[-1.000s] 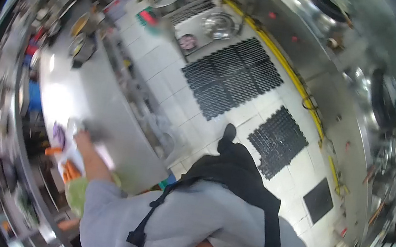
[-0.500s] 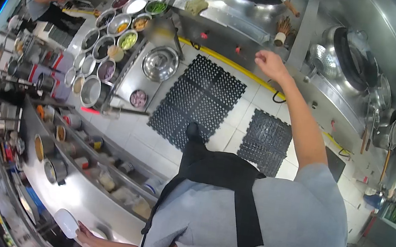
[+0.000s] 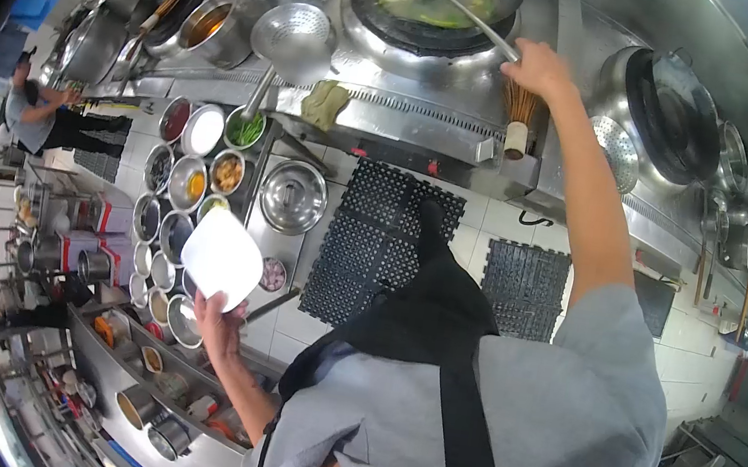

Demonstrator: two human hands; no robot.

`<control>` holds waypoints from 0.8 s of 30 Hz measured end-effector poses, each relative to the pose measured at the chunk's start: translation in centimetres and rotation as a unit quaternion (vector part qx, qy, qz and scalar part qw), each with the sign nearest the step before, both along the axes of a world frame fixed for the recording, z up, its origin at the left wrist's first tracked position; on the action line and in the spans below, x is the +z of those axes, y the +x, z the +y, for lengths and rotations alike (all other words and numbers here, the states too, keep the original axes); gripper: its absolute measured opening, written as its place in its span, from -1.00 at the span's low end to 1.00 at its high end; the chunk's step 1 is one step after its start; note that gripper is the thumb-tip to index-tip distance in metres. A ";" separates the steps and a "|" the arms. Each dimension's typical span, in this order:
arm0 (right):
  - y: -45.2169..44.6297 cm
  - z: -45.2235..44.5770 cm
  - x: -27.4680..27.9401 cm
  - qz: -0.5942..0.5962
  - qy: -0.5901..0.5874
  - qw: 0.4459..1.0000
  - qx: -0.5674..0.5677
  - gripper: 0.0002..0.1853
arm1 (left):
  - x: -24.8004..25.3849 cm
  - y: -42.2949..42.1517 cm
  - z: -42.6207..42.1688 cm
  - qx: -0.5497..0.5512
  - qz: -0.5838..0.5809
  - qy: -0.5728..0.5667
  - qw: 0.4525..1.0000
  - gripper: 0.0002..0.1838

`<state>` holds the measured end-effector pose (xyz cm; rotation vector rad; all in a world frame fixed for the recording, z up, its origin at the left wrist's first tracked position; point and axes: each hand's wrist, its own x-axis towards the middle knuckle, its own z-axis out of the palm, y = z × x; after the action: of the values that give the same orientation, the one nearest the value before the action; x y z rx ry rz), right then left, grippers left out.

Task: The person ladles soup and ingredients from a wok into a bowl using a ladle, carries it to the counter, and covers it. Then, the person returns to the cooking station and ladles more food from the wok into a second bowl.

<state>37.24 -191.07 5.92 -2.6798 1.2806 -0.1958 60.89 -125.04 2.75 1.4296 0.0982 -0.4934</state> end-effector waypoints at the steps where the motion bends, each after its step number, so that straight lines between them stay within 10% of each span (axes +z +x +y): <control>1: 0.3 -1.2 -1.1 0.002 0.033 0.999 0.010 -0.36 | 0.1 0.4 -3.6 -0.044 0.008 0.003 0.999 -0.52; 11: -0.2 -2.4 -6.0 -0.241 0.171 0.955 -0.029 -0.41 | 0.5 2.2 -28.5 -0.094 0.092 -0.018 0.991 -0.55; 17: -2.1 -1.0 2.8 -0.243 0.452 0.842 -0.163 -0.55 | -0.5 6.6 -36.2 -0.099 0.094 -0.007 0.991 -0.55; 24: -0.5 -1.2 -3.1 -0.291 0.240 0.923 -0.078 -0.59 | -1.3 12.3 -43.0 -0.196 0.090 0.009 0.976 -0.55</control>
<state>36.75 -192.32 2.81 -1.9030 1.1508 -0.5667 73.20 -168.02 1.40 1.4230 -0.0372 -0.9499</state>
